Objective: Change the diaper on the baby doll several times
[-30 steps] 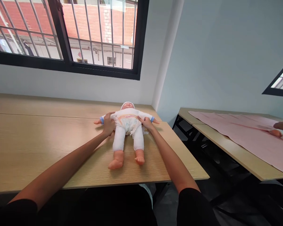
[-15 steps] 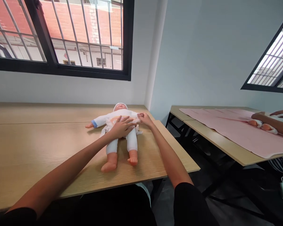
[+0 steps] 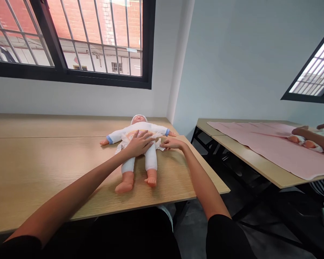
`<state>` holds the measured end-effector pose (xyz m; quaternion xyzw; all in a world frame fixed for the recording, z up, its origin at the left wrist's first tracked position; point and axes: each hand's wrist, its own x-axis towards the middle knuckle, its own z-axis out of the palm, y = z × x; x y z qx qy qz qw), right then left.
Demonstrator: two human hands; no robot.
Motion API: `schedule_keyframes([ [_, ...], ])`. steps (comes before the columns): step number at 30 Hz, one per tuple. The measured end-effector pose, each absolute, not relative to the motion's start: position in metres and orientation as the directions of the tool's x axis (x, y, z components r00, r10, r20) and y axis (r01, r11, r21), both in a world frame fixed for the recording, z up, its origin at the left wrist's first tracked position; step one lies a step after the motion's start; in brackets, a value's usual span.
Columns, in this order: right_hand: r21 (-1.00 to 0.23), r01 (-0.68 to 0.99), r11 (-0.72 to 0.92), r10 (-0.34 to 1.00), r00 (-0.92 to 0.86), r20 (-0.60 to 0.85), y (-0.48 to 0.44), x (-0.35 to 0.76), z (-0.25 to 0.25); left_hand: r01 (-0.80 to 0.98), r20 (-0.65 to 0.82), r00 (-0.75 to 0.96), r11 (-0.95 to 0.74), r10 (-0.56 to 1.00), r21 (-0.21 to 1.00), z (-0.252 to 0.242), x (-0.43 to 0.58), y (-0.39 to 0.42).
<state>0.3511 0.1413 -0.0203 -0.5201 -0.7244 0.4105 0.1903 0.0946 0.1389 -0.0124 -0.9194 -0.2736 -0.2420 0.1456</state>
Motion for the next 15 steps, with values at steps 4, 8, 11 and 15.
schedule_keyframes([
  [4,-0.91,0.409,0.075,0.96,-0.275,-0.045,0.136,0.357,-0.012,0.542,0.497,0.754,-0.834,0.429,-0.104,-0.01,0.094,0.136],
  [8,-0.964,0.26,0.054,0.982,-0.188,0.005,0.135,0.353,-0.009,0.484,0.456,0.8,-0.869,0.39,-0.104,-0.004,0.095,0.13],
  [11,-0.971,0.216,0.099,0.987,-0.146,0.068,0.136,0.341,-0.008,0.45,0.436,0.825,-0.885,0.361,-0.12,-0.001,0.095,0.127],
  [15,-0.949,0.236,0.211,0.977,-0.093,0.194,0.135,0.323,-0.007,0.43,0.424,0.841,-0.891,0.336,-0.146,0.003,0.097,0.123],
])
